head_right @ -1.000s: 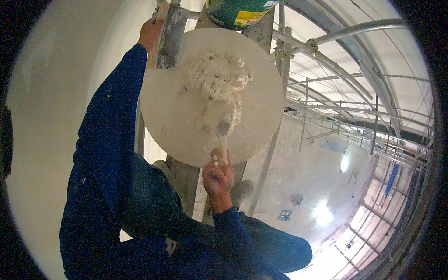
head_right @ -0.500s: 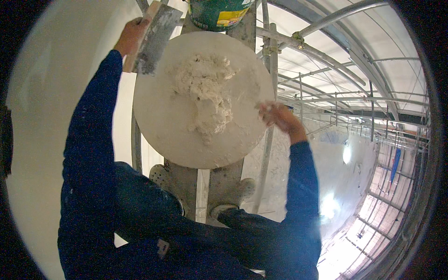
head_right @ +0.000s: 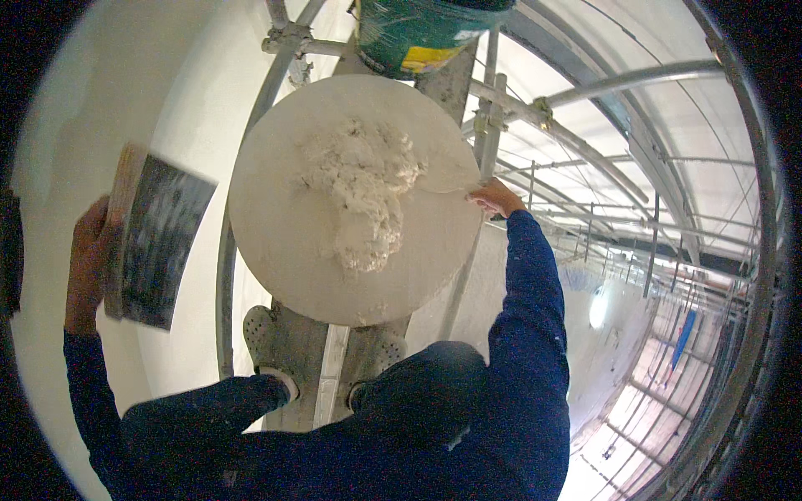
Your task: The person mixes a white paste-like substance on a circular board using a trowel and a smaller spatula. They repeatedly scrape the material from the edges toward the center, fold it, and smooth the surface to achieve a consistent texture.
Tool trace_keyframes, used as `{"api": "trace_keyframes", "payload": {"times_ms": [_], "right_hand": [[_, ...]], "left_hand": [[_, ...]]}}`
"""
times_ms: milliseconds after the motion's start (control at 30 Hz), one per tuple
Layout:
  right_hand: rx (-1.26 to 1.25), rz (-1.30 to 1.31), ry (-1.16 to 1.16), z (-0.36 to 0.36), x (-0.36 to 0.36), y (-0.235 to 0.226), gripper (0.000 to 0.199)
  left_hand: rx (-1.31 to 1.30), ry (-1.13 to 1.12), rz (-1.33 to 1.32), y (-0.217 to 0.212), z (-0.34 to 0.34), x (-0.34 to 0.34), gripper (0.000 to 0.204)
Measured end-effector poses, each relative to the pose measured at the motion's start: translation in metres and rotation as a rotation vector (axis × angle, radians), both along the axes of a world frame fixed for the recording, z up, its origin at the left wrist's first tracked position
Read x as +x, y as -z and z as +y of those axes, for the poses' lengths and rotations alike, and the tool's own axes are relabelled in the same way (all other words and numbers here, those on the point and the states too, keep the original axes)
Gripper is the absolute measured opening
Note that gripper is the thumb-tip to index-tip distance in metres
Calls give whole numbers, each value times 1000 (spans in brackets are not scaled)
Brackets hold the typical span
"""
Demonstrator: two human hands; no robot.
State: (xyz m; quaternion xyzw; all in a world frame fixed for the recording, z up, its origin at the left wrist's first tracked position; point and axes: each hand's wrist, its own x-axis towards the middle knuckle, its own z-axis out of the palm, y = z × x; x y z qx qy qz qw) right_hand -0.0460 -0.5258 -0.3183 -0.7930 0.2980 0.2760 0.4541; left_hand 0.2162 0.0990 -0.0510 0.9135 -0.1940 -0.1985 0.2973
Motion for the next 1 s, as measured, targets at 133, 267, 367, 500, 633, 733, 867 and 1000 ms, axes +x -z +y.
{"api": "trace_keyframes", "payload": {"times_ms": [133,267,367,500,633,733,867,1000], "right_hand": [[-377,-70,-556,15,125,-18,34],[-798,-106,-998,108,190,-110,31],[-1033,-277,-1062,187,133,-129,12],[-1294,-240,-1063,279,69,-118,15],[-1088,-159,-1044,231,72,-157,24],[-867,-104,-1018,164,110,-197,32],[-1025,-91,-868,102,171,-205,45],[-1148,-433,-1018,124,252,-160,25]], "left_hand": [[-47,-194,93,1,57,-25,52],[151,-319,28,9,84,-36,43],[103,-341,146,-3,86,-52,40],[105,-171,84,10,91,-68,44],[148,-145,5,5,65,-64,52],[115,-181,14,1,72,-66,58],[107,-209,-50,-2,75,-60,61],[18,-269,-46,-1,81,-70,63]]}}
